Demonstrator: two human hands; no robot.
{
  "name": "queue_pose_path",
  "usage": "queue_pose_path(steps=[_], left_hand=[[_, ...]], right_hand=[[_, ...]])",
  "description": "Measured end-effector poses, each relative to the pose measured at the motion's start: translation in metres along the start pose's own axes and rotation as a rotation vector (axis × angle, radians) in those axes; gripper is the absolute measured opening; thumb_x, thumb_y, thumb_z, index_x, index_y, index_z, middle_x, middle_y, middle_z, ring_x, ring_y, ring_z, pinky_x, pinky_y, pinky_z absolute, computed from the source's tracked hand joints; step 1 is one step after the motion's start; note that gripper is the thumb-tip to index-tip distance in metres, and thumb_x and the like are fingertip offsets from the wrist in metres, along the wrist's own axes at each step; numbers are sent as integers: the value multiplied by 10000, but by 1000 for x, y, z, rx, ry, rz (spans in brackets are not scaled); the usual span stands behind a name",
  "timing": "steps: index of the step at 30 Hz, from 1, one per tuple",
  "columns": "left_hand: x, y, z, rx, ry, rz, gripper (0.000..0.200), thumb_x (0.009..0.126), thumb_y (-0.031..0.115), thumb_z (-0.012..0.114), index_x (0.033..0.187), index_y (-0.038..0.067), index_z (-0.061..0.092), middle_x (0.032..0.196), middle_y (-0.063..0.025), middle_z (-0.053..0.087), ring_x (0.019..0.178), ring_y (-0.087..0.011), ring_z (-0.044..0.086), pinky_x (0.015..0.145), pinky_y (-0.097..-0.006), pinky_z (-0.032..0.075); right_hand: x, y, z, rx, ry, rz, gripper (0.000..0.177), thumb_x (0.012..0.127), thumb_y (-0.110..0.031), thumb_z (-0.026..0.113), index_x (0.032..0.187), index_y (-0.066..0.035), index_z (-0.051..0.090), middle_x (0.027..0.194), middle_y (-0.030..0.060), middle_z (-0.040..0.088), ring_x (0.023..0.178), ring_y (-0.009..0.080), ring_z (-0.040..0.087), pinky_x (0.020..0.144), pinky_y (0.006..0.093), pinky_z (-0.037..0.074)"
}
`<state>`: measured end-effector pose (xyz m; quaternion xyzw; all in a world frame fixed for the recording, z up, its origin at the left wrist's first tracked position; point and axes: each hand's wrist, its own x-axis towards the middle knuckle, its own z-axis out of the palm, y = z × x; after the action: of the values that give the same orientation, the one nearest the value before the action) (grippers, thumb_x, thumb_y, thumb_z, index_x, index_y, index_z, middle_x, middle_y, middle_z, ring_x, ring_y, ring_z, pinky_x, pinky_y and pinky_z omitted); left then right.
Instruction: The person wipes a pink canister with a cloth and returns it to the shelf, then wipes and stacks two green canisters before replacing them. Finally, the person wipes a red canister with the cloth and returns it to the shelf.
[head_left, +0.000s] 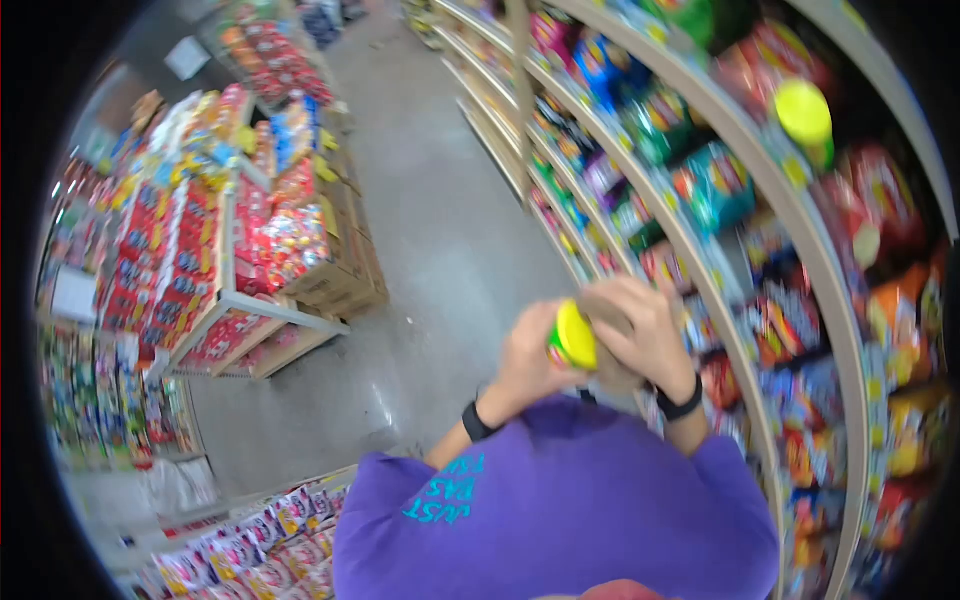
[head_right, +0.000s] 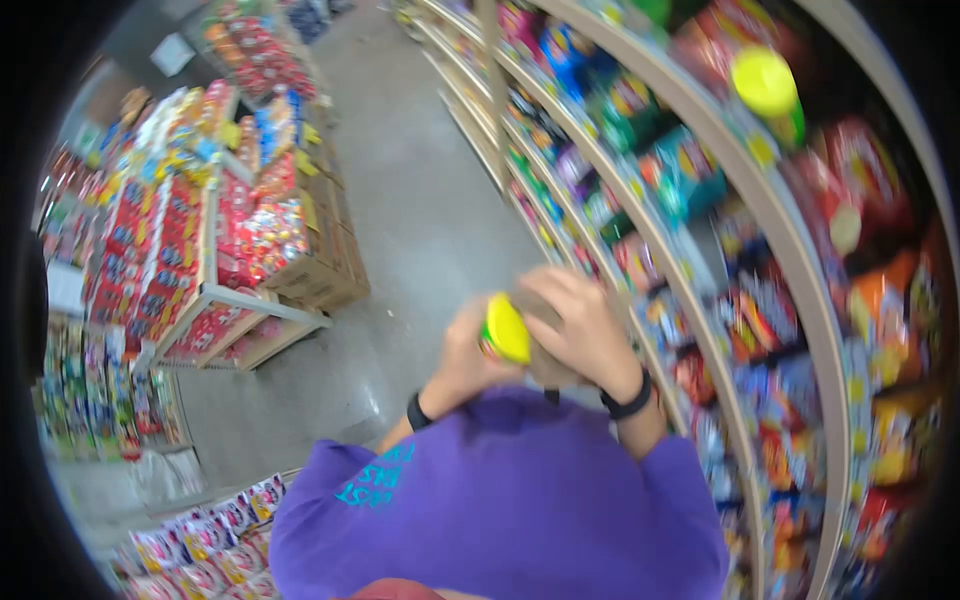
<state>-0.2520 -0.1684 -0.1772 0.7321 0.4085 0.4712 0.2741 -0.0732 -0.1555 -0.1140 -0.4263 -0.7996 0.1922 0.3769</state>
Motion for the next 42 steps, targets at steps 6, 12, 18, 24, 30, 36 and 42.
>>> queue_pose_path(steps=[6,12,18,24,30,36,42], left_hand=[[-13,3,-10,23,-55,59,706,500,202,847,1130,41,571,1017,-132,607,926,-339,585,792,-414,483],[-26,26,15,-41,-272,201,732,495,193,849,1152,44,562,1026,-135,606,934,-335,580,803,-415,478],[-32,42,31,-236,-421,82,728,530,184,868,1160,22,541,1054,-137,604,955,-300,591,823,-390,484],[-55,67,79,-1195,-743,-828,524,926,461,471,1197,13,507,996,-117,624,882,-192,632,790,-340,530],[-68,118,133,-1363,-1091,-905,641,922,573,381,1190,12,537,1043,-126,633,891,-222,638,763,-341,536],[-133,167,184,-1643,-1431,-1354,692,915,624,354,1216,25,528,1058,-107,634,879,-226,651,782,-353,547],[-169,230,219,-1368,-1491,-1135,722,899,650,348,1210,24,530,1006,-151,643,844,-277,654,752,-377,554]], right_hand=[[-55,-44,-12,91,-67,117,346,665,-47,675,1010,-22,668,979,128,670,903,301,650,815,357,513],[-91,-66,0,-177,314,191,364,670,-77,677,1031,-31,666,997,133,669,915,307,646,812,370,512],[-154,-88,-22,-57,283,325,366,662,-81,679,1025,-37,665,997,129,665,931,305,640,821,380,507],[-186,-102,-13,-428,654,317,482,670,-105,728,1142,-73,636,1163,85,628,1036,263,597,863,369,467],[-283,-147,-24,-175,549,360,477,657,-93,738,1125,-59,653,1154,73,642,985,264,614,808,349,476],[-341,-178,-71,-588,884,497,428,659,-97,717,1083,-63,672,1116,94,661,965,275,629,826,372,486],[-411,-215,-68,-141,665,348,420,655,-102,720,1072,-71,682,1104,90,667,958,266,642,836,381,491]])
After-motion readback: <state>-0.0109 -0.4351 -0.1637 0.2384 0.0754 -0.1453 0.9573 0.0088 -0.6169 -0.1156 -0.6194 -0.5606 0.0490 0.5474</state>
